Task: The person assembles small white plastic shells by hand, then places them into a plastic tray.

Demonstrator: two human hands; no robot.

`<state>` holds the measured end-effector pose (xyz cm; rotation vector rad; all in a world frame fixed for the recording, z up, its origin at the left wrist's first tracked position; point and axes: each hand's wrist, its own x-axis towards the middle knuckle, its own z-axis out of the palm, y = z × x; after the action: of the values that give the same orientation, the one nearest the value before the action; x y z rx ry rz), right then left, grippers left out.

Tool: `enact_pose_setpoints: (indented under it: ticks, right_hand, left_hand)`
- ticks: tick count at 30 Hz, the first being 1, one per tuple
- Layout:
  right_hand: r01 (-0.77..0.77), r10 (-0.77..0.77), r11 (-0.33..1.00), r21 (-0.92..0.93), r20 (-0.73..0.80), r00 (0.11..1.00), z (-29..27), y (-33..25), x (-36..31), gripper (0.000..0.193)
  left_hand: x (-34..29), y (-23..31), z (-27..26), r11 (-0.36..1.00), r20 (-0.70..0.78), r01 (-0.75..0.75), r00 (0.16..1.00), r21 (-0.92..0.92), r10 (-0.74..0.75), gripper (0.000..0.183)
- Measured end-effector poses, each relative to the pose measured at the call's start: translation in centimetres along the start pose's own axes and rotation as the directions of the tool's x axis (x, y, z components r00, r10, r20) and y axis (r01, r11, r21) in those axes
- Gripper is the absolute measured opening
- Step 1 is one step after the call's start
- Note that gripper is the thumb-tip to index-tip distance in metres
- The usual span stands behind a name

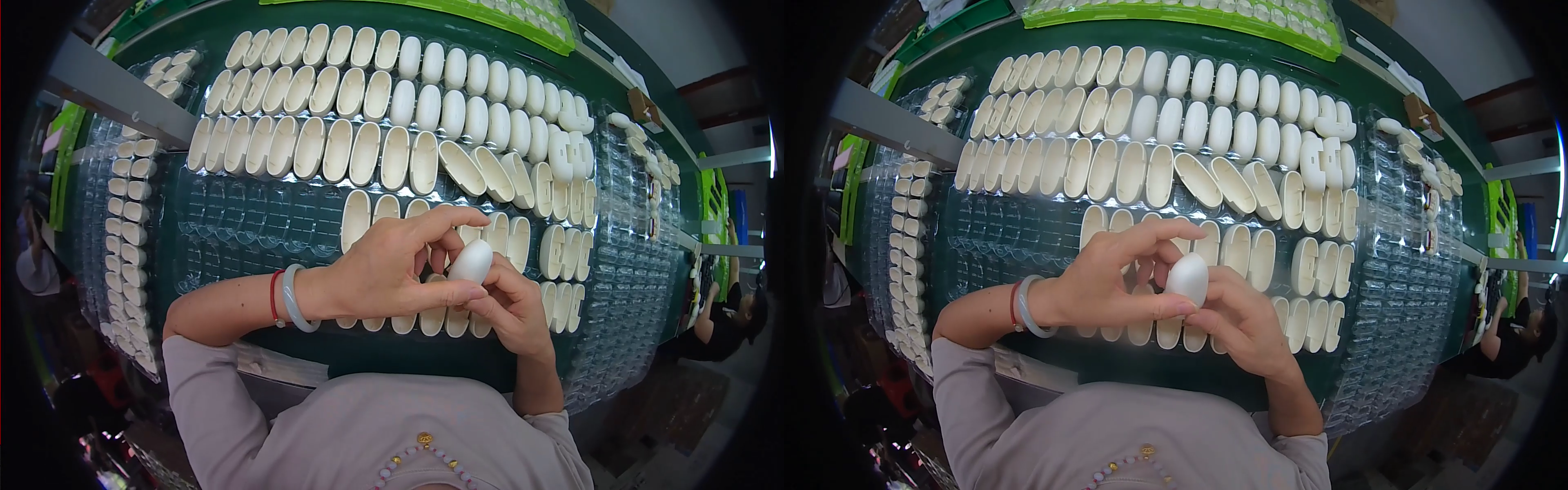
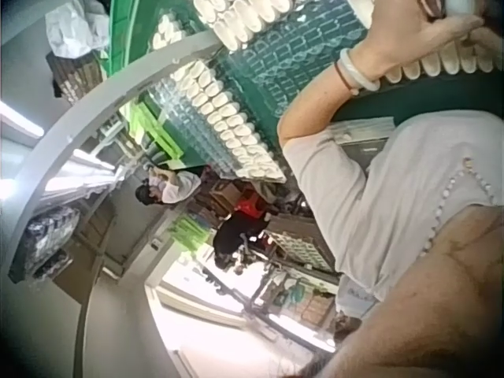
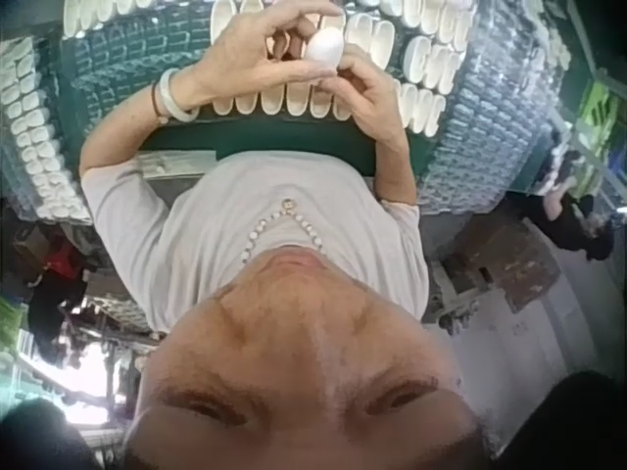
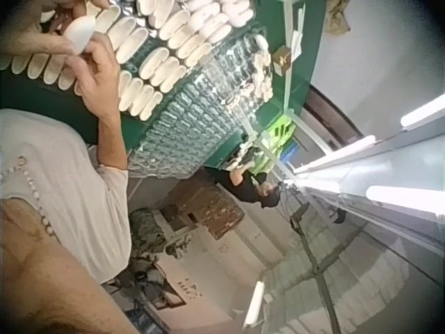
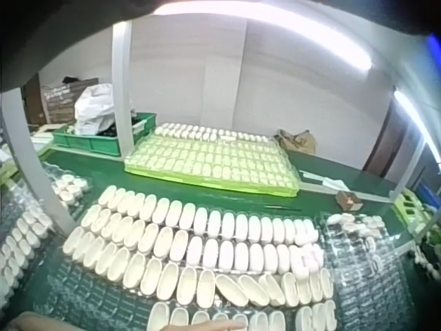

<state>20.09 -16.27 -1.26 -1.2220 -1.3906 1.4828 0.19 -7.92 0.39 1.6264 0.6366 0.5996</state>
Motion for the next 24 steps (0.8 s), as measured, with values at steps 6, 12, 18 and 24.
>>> enact_pose_setpoints:
  ticks: [6, 12, 18, 24]
  right_hand:
    - [0.054, -0.075, 0.967, -0.248, -0.077, 0.994, 0.2, 0.0, -1.8, 0.012]
    - [-0.117, 0.112, 0.984, 0.136, 0.044, 0.993, 1.3, -1.1, -1.3, 0.014]
    - [-0.06, 0.033, 0.924, 0.378, 0.077, 0.996, 1.2, -1.3, -0.8, 0.024]
    - [-0.097, 0.084, 0.956, 0.275, 0.059, 0.995, 0.3, -1.3, -1.4, 0.021]
  left_hand:
    - [0.5, 0.0, 0.2, 0.694, 0.1, -0.495, 0.844, 0.524, 0.526, 0.032]
    - [-1.5, 0.4, -0.2, 0.606, 0.337, -0.521, 0.853, 0.601, 0.399, 0.026]
    - [-1.4, -0.5, -0.6, 0.831, 0.119, -0.353, 0.934, 0.43, 0.336, 0.041]
    - [-0.8, -0.5, 0.2, 0.877, 0.148, -0.309, 0.951, 0.368, 0.272, 0.042]
